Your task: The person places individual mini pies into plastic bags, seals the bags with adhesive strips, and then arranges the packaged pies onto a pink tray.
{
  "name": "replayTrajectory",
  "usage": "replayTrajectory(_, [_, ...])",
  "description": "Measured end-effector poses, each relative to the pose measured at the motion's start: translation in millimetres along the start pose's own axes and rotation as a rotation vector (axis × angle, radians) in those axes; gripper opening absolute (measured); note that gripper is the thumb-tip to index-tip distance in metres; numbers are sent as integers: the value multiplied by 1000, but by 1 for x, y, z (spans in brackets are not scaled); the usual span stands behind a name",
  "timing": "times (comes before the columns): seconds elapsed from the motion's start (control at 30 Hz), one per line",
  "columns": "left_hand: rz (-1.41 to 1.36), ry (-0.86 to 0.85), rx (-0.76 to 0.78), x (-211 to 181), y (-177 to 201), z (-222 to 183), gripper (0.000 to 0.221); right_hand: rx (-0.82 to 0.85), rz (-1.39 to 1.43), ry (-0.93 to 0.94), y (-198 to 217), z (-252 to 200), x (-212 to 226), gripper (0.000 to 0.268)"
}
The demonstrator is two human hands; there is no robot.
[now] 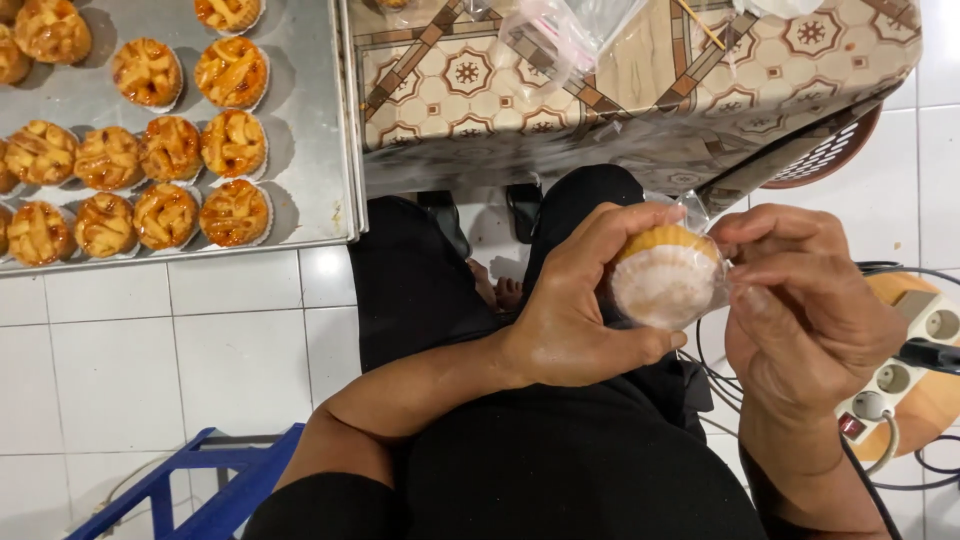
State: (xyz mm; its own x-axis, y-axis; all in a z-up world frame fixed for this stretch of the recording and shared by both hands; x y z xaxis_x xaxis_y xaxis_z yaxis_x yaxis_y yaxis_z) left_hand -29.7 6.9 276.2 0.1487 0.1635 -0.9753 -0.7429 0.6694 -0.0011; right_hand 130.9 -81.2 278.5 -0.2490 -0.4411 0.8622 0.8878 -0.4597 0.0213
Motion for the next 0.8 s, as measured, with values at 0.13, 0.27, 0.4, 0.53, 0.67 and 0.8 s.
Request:
replayTrajectory(0.13, [26, -76, 9, -6, 2, -2, 71, -39, 9, -118, -9, 1, 12, 15])
replayTrajectory(0.27, [44, -121, 0, -5, 1, -6, 75, -13, 222, -270, -13, 7, 12, 20])
replayTrajectory(0.4, [51, -159, -59, 11, -1, -8, 77, -127, 212, -289, -30, 8, 6, 14])
replayTrajectory(0.53, [-84, -5, -86, 17, 5, -7, 78, -139, 359, -599, -33, 20, -2, 17])
replayTrajectory(0.67, [-313, 6, -26, 10, 13, -5, 85, -26, 237, -358, -22, 19, -1, 34])
replayTrajectory(0.8, [-525, 129, 32, -1, 14, -1, 86, -89, 106, 62, -18, 20, 1, 43])
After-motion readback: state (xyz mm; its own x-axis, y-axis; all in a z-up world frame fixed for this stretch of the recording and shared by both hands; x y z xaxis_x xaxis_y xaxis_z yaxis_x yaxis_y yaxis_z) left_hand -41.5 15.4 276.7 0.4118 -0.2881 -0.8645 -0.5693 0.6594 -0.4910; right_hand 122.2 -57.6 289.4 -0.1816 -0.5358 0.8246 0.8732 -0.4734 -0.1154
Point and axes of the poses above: each hand's wrist, its own z-axis towards the middle knuckle, its own y-axis out of the back of the hand, x = y × z, the point moved 2 cm from there along z, towards the middle knuckle, and after that the axes turned 2 degrees about z, right-handed, at the moved point
